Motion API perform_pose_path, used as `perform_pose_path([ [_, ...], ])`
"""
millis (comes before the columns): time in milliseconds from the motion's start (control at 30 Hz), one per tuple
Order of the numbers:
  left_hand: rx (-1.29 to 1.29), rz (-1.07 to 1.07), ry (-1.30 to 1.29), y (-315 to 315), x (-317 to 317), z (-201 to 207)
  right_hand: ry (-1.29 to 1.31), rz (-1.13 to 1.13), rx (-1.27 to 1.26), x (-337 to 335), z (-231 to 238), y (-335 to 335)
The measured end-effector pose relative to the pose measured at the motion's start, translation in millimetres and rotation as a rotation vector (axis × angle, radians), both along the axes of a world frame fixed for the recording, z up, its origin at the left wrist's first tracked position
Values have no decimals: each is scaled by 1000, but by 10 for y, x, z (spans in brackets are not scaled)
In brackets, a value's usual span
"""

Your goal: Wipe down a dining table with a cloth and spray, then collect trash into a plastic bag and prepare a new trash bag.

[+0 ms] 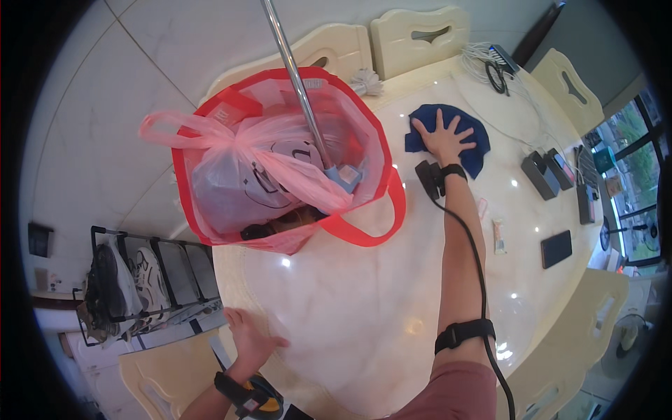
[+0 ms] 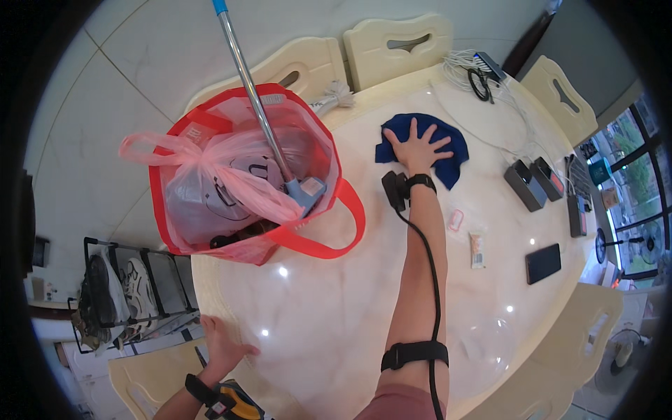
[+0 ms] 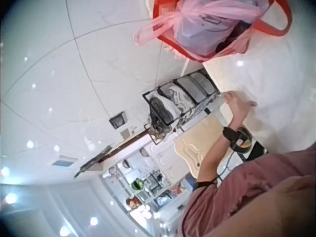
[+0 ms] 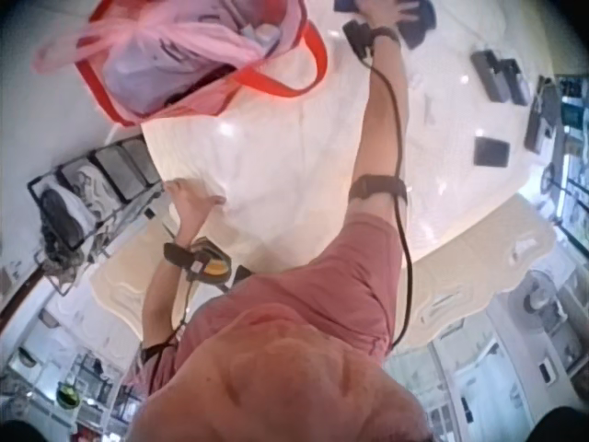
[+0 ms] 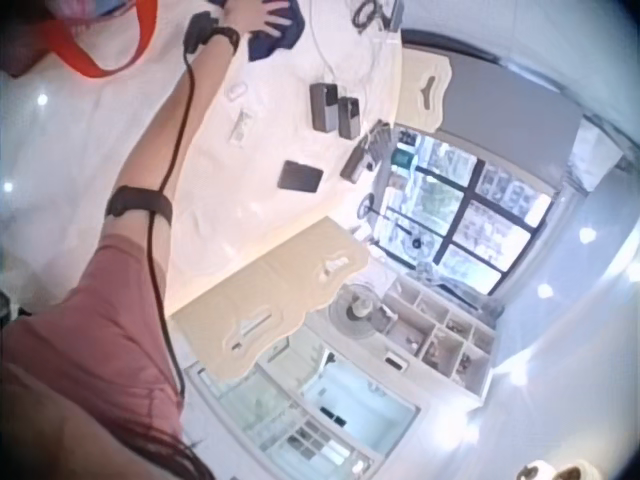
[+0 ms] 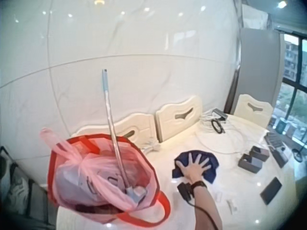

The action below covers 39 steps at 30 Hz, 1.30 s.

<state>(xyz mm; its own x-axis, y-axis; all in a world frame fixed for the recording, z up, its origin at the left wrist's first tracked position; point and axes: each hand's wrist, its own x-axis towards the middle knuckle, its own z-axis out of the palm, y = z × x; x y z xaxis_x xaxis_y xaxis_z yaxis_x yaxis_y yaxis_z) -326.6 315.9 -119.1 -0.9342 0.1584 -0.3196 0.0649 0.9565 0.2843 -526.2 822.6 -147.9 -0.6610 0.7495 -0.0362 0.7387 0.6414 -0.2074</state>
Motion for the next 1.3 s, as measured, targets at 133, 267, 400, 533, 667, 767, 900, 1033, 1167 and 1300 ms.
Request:
perform_pose_path([
  [133,-8,-16,-37,31,-40,-26,-34,341,26,-108,4,-24],
  [267,-23,-101,21,-64,-48,-66,113,402,85,214,-166,-280],
  [400,-71,-107,26,-49,-54,-84,201,208,189,809,-299,-741],
  [533,-196,-119,31,-150,-76,-132,345,240,191,1555,-184,-1465],
  [667,-81,-72,-24,-52,-3,-34,393,217,178,2446,-55,-2153],
  [767,52,-35,181,-221,205,-154,354,274,110,3086,-17,-2875],
  [900,127,-153,308,-328,881,-186,286,412,30,4111,81,-3716],
  [1033,433,-333,210,-377,1657,70,292,579,-48,5064,213,-4306],
  [1167,601,-494,175,-371,2323,251,214,683,-44,5842,280,-4550],
  [1300,607,-575,167,-403,2867,237,280,709,-116,6469,67,-4547],
])
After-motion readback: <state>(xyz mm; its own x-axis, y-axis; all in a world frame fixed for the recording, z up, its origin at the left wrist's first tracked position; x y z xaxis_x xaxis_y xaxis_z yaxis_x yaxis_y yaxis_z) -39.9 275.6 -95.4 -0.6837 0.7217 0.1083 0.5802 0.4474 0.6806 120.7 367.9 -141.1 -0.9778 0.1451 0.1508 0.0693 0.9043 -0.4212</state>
